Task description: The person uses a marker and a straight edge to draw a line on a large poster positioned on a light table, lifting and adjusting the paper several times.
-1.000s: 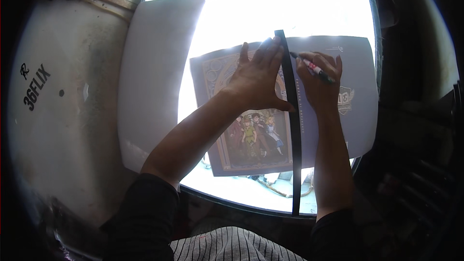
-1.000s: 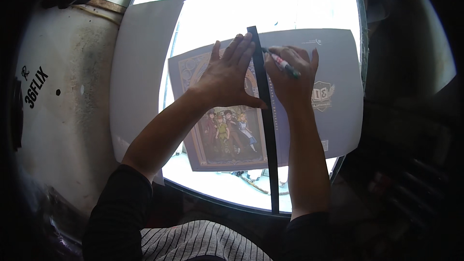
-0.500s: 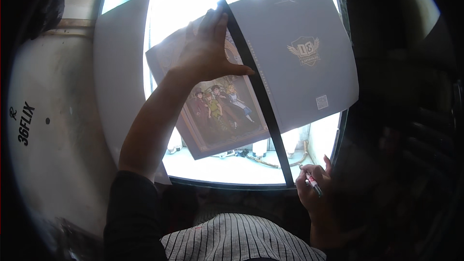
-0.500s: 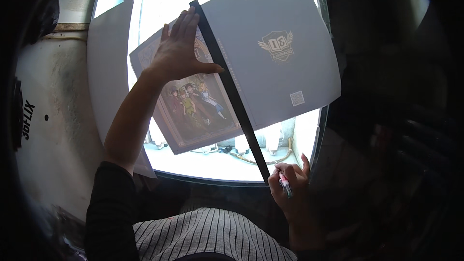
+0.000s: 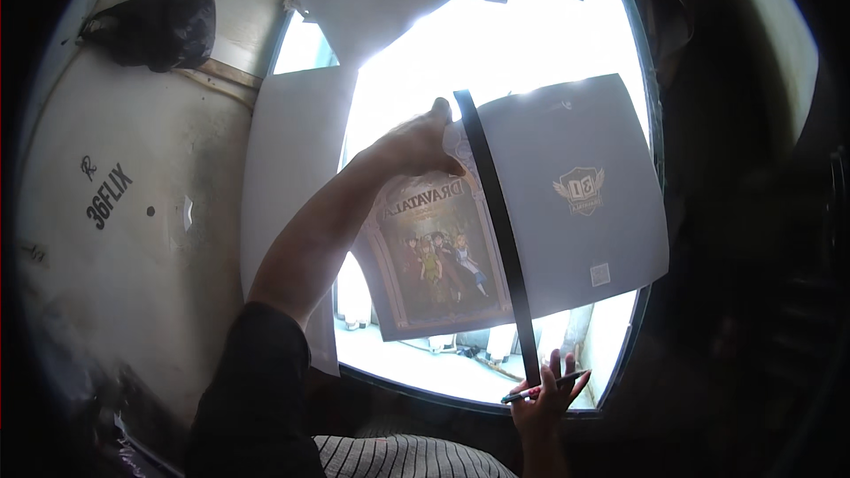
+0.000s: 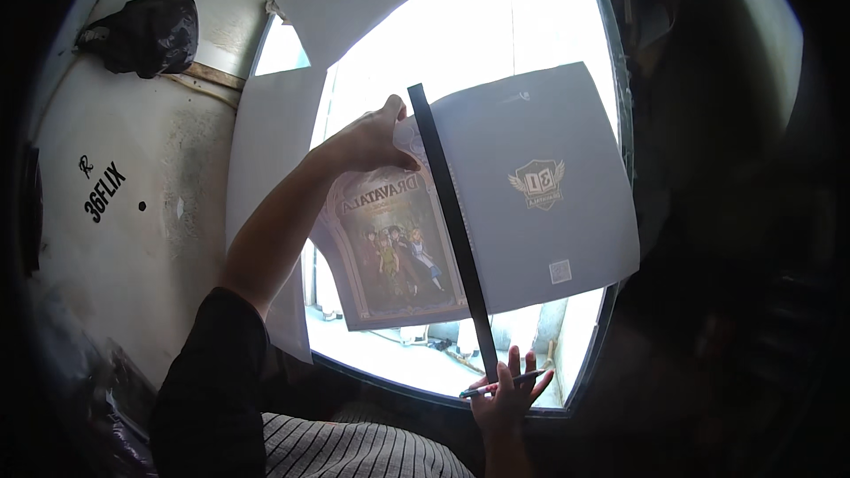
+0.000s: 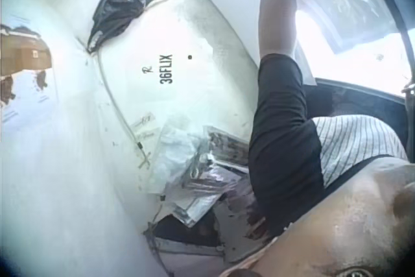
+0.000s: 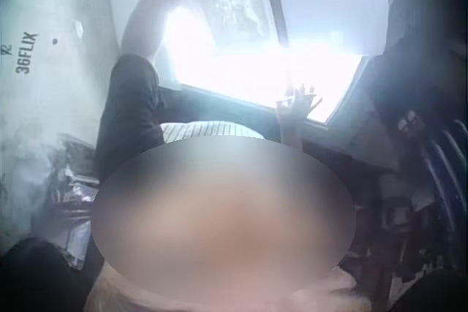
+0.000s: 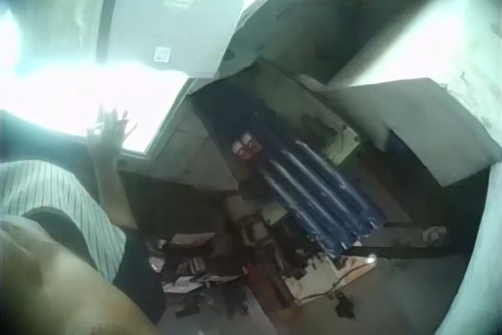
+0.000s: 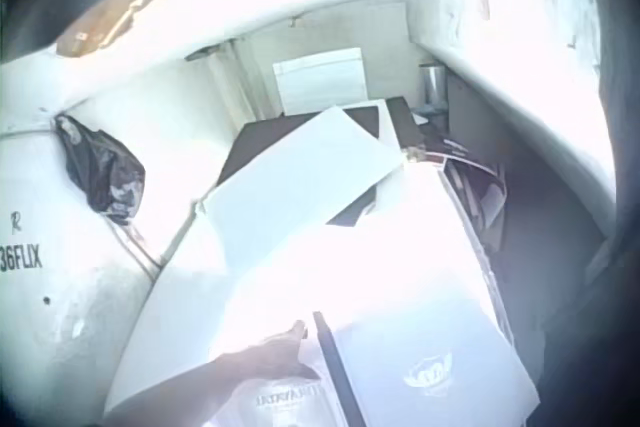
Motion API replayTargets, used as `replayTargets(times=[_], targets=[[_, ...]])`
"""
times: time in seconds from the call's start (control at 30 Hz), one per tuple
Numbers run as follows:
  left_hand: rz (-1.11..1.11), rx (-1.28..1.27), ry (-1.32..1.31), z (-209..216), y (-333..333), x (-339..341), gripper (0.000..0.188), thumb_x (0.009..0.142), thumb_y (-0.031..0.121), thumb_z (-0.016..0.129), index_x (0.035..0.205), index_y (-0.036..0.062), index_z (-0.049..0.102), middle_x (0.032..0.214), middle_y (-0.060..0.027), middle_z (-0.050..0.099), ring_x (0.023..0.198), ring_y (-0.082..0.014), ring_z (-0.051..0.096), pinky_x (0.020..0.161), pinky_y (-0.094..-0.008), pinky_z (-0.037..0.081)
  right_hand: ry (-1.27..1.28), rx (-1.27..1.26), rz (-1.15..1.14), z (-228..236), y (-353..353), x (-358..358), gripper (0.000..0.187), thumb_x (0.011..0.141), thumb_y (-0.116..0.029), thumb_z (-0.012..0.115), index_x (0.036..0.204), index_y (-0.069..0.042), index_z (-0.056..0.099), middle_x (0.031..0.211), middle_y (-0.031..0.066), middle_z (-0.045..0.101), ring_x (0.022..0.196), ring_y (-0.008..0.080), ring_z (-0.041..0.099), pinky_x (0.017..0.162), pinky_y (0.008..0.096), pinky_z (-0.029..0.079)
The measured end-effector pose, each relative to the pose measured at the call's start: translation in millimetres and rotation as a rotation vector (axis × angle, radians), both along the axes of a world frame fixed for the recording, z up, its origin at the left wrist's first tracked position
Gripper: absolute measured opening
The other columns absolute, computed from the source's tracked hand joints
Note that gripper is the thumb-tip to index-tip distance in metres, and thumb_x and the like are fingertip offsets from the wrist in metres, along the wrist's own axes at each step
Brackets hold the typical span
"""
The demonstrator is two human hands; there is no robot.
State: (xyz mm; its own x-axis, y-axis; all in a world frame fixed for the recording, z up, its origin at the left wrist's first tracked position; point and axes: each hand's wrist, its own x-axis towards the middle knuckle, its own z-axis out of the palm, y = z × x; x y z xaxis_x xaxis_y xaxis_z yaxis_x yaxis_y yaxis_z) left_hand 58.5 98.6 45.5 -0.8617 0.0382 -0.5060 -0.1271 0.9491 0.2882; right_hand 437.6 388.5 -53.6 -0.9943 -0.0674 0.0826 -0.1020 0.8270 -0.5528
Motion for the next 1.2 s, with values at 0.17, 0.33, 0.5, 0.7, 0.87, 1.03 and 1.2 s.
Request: replayTargets(times=[0.17,0.33,0.5,0.7,0.87,1.03,1.2], targets=[[-0.284,-0.207,0.508,36.1,-32.1,-78.4,0.048,0.088,0.021,0.074,0.126,0.0116,0.047,0.11,-0.0222,0.067,0.11,-0.0389,0.065,0.094,-0.0479,0.05,-0.064,0.075,0.03,-15.1,-6.3,9.8,0.033,0.092,-0.025,0.051,0.123,-0.011,0.049,0.142,0.0164,0.054,0.141,0.0398,0.038,0.115,0.0718,0.011],[-0.32,-0.931,1.483,112.7,-83.7,-237.2,0.102,0.075,0.051,0.076,0.148,0.0038,0.023,0.152,-0.0209,0.029,0.141,-0.0363,0.028,0.112,-0.0514,0.027,-0.158,0.094,0.056,13.1,-5.7,-1.6,0.042,0.09,-0.012,0.054,0.13,-0.011,0.042,0.146,0.0206,0.049,0.14,0.0422,0.039,0.114,0.0732,0.012],[-0.21,-0.718,0.718,27.7,-44.0,-235.9,0.071,0.095,0.061,0.05,0.15,0.0183,0.037,0.155,-0.012,0.035,0.139,-0.0346,0.04,0.107,-0.0604,0.037,-0.052,0.329,0.057,3.8,5.7,15.2,0.047,0.093,-0.041,0.055,0.124,-0.005,0.059,0.122,0.017,0.062,0.124,0.0379,0.053,0.111,0.0631,0.03],[-0.244,-0.257,0.689,5.3,-108.5,-244.1,0.069,0.099,0.06,0.041,0.149,0.0117,0.041,0.151,-0.0171,0.044,0.136,-0.0371,0.046,0.113,-0.0488,0.037,-0.298,0.019,0.044,8.0,-7.5,6.4,0.076,0.087,-0.049,0.064,0.148,-0.008,0.045,0.149,0.0158,0.048,0.142,0.0388,0.035,0.119,0.0619,0.008],[-0.158,-0.135,0.85,-13.0,-135.5,-132.8,0.082,0.097,0.06,0.047,0.157,0.0104,0.022,0.162,-0.0167,0.024,0.149,-0.0355,0.024,0.121,-0.0513,0.019,-0.182,0.048,-0.135,3.8,1.9,10.1,0.053,0.094,-0.015,0.057,0.142,-0.008,0.038,0.153,0.0228,0.039,0.142,0.0441,0.037,0.116,0.0698,0.015],[0.073,-0.225,0.584,-19.8,-272.3,150.9,0.086,0.095,0.056,0.056,0.158,0.0101,0.019,0.165,-0.0179,0.015,0.153,-0.0348,0.013,0.122,-0.0534,0.012,-0.005,0.232,-0.293,2.2,9.0,-12.7,0.052,0.094,-0.015,0.064,0.141,-0.003,0.043,0.146,0.0217,0.049,0.137,0.0402,0.046,0.117,0.0582,0.028],[-0.035,-0.609,0.355,-72.9,-172.3,317.9,0.087,0.093,0.058,0.053,0.157,0.0062,0.022,0.163,-0.0212,0.016,0.152,-0.0402,0.009,0.12,-0.0609,0.005,-0.185,0.289,-0.382,27.6,52.1,-37.5,0.066,0.094,-0.02,0.067,0.149,-0.002,0.035,0.148,0.0232,0.045,0.128,0.0359,0.055,0.097,0.0475,0.052]])
